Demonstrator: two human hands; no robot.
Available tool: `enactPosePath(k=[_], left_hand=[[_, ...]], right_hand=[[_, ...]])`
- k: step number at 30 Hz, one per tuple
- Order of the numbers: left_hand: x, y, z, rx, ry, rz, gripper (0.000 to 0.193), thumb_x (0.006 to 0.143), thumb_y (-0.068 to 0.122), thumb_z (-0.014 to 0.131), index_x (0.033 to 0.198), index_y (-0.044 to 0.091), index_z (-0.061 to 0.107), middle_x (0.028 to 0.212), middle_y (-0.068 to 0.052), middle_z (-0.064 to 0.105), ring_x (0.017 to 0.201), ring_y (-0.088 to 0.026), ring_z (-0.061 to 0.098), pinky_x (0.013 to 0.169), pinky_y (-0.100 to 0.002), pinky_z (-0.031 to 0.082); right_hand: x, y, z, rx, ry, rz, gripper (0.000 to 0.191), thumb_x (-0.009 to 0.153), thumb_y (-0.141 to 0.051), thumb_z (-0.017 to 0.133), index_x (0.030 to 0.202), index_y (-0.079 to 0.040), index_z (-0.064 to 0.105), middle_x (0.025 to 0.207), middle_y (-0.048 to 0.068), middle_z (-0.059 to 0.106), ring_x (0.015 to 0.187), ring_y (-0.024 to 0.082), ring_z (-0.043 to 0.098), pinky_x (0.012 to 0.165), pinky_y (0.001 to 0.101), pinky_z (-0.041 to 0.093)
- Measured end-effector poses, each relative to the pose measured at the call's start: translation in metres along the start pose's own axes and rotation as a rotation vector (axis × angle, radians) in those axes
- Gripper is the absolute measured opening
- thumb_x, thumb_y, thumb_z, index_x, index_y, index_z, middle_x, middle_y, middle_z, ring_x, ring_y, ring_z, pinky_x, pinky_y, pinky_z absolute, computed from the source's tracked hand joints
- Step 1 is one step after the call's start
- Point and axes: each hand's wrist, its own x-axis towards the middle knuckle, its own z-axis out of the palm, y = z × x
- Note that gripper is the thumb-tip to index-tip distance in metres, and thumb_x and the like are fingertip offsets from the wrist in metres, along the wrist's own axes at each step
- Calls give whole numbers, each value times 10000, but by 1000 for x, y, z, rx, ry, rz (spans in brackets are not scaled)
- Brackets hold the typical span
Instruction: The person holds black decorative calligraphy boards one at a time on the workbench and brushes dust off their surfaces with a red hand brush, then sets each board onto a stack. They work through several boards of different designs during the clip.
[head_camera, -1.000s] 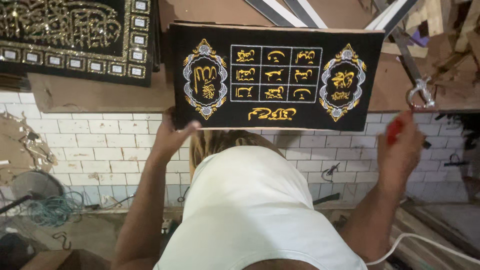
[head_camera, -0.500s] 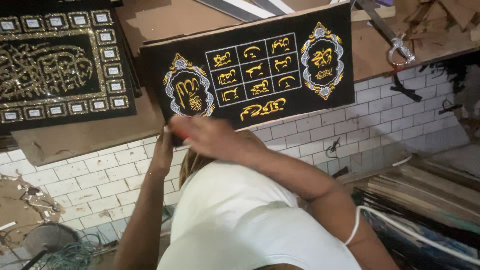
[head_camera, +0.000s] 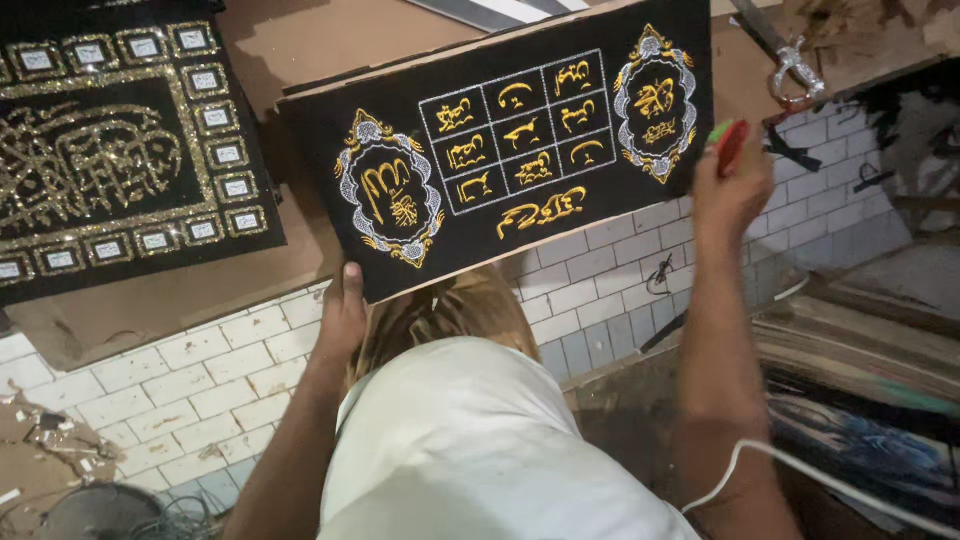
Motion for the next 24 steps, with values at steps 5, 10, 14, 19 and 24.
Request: enactPosePath(k=[5,10,14,19,24], left_hand=[[2,-10,3,29,-12,0,688,1094,542,300,1258,-59,591,1042,-210,666,926,-280,587,885,-399,483],[2,-10,7,-17,29,64,649,1120,509,323,1235,-73,585,1052,-214,672,963,-287,605,891,-406,482],[-2,-6,6,-31,10,118,624,1125,479,331,1273,-78,570,1029,-213,658,935,-309,580,879,-407,478],[-1,-8,7,46,56,118,624,1151,484,333,1127,-91,574,914,-162,585,862,-272,513,818,-415,462],[1,-11,14,23,71,-18,627,1122,496,349,1122,-82,592,839,-133,565,814,-238,473,754,-425,453]], right_hand=[[-44,-119,31,549,-264,408,218,1002,-187,645,1199,-113,700,920,91,677,838,229,678,720,400,550],[-159,-233,81,617,-293,-630,283,989,-130,648,1263,-62,672,1194,134,713,1066,297,706,932,423,586],[-84,-139,60,797,-593,106,223,1029,-117,654,1241,-50,675,1079,85,696,935,183,663,782,311,526],[38,-39,16,383,-2,141,227,970,-75,661,1193,-43,692,955,11,726,775,62,695,660,199,556],[-49,-156,67,578,-210,-204,313,1047,-155,623,1339,-42,639,1273,135,692,1119,274,699,908,388,570]])
